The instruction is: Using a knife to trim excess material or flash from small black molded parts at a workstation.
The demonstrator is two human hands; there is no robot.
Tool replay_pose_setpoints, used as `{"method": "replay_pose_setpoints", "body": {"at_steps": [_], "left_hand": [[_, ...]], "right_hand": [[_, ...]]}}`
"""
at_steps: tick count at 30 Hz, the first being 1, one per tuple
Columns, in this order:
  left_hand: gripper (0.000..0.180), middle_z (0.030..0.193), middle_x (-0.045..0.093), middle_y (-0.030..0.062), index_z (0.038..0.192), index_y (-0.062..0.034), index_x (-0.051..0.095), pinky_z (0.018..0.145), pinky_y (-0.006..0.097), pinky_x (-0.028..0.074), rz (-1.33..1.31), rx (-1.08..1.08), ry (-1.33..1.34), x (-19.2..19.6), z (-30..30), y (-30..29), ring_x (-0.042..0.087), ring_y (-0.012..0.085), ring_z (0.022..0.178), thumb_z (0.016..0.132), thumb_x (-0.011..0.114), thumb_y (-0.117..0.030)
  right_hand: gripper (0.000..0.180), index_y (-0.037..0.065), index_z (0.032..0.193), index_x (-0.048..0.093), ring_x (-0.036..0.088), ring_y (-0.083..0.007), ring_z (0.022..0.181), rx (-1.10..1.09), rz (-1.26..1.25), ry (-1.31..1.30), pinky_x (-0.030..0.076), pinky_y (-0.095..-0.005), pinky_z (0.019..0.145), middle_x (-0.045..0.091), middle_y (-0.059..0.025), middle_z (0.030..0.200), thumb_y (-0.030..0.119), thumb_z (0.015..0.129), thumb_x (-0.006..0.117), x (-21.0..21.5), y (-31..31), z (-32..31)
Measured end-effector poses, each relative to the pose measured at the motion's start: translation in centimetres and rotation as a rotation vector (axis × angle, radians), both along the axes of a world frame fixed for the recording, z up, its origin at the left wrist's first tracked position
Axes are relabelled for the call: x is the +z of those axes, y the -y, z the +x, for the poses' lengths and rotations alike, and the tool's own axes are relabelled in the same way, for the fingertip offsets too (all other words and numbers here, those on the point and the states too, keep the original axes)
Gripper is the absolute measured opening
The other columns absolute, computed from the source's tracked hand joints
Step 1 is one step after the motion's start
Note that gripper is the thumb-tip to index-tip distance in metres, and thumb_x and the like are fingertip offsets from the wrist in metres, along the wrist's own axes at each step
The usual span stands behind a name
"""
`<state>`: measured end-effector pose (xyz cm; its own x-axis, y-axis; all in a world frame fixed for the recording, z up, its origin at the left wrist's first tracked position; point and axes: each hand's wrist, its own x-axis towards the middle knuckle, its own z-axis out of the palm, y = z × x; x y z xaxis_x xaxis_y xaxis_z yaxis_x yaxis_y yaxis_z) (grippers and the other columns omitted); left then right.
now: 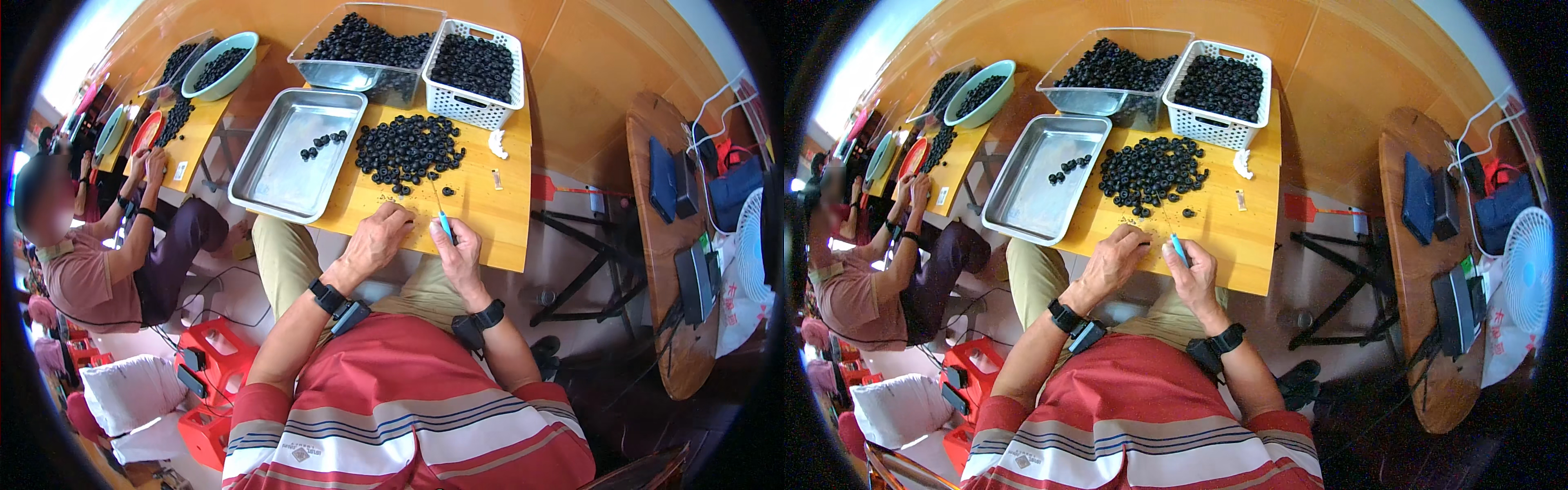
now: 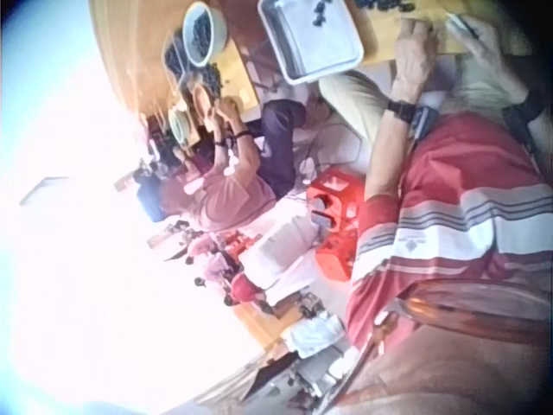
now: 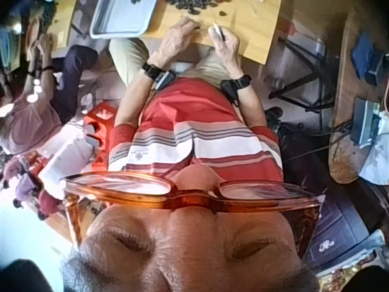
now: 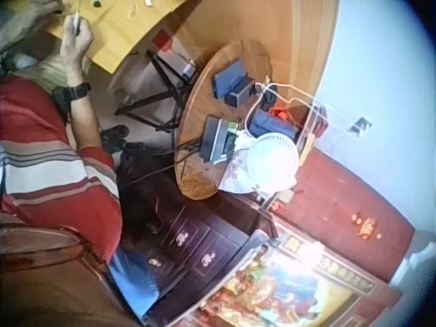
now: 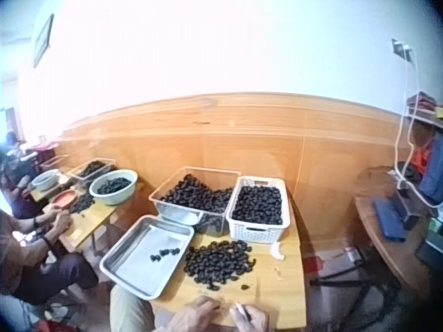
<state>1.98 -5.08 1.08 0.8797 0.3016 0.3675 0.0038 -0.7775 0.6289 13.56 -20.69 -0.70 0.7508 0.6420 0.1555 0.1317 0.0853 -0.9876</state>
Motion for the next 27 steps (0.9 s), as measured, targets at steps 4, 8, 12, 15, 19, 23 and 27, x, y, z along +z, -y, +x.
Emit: {"method": "replay_pose_setpoints", "body": {"at_steps": [4,8,12,15,19,23,27], "left_hand": [[0.017,0.103,0.068,0.0165,0.107,-0.0025,0.071,0.078,0.041,0.057,-0.114,0.087,0.076,-0.5,-0.7,0.1,0.068,0.0366,0.091,0.091,0.069,-0.006],[0.018,0.104,0.070,0.0163,0.109,-0.0023,0.074,0.080,0.037,0.057,-0.220,0.175,0.072,-1.1,-1.5,0.1,0.070,0.0332,0.091,0.091,0.070,-0.006],[0.025,0.105,0.072,0.0132,0.114,-0.0004,0.073,0.078,0.032,0.056,-0.427,0.248,0.002,-1.1,-2.1,0.1,0.070,0.0218,0.088,0.090,0.074,-0.008],[0.028,0.101,0.072,0.0118,0.115,0.0007,0.073,0.077,0.029,0.056,-0.527,0.296,-0.027,-1.4,-2.2,0.0,0.069,0.0171,0.086,0.088,0.076,-0.009],[0.026,0.094,0.074,0.0097,0.114,0.0015,0.072,0.076,0.028,0.056,-0.588,0.332,-0.017,-1.5,-2.3,0.1,0.069,0.0147,0.084,0.090,0.075,-0.009],[0.023,0.091,0.073,0.0062,0.114,0.0017,0.073,0.074,0.027,0.056,-0.825,0.310,0.068,-2.7,-2.3,0.0,0.067,0.0116,0.082,0.094,0.073,-0.010],[0.026,0.091,0.071,0.0041,0.118,0.0028,0.071,0.073,0.026,0.056,-0.901,0.290,0.063,-2.2,-2.2,-0.2,0.065,0.0098,0.079,0.099,0.068,-0.014]], "right_hand": [[0.029,-0.003,0.095,0.070,0.047,-0.0051,0.067,0.014,0.016,-0.040,0.040,-0.0253,0.058,0.057,0.0025,0.070,0.026,0.098,0.070,-0.1,0.0,0.0],[0.028,-0.003,0.094,0.069,0.047,-0.0049,0.067,0.019,-0.014,-0.040,0.040,-0.0252,0.059,0.056,0.0025,0.071,0.025,0.098,0.069,-0.3,0.0,0.1],[0.028,-0.003,0.094,0.069,0.048,-0.0048,0.069,0.020,-0.016,-0.020,0.041,-0.0251,0.060,0.058,0.0020,0.072,0.025,0.098,0.069,-0.1,0.0,0.1],[0.028,-0.004,0.095,0.069,0.048,-0.0048,0.069,0.035,-0.023,-0.019,0.041,-0.0248,0.060,0.059,0.0017,0.073,0.024,0.098,0.069,-0.1,0.0,0.2],[0.028,-0.004,0.095,0.069,0.048,-0.0049,0.069,0.052,-0.024,-0.026,0.041,-0.0245,0.060,0.059,0.0021,0.074,0.024,0.098,0.069,0.2,-0.1,0.1],[0.027,-0.004,0.096,0.069,0.048,-0.0049,0.069,0.051,-0.033,0.035,0.041,-0.0242,0.060,0.059,0.0027,0.074,0.024,0.098,0.069,0.2,0.0,0.1],[0.028,-0.004,0.096,0.069,0.047,-0.0049,0.068,0.044,-0.011,0.000,0.041,-0.0243,0.060,0.058,0.0029,0.074,0.024,0.098,0.069,0.9,0.2,-0.1]]}}
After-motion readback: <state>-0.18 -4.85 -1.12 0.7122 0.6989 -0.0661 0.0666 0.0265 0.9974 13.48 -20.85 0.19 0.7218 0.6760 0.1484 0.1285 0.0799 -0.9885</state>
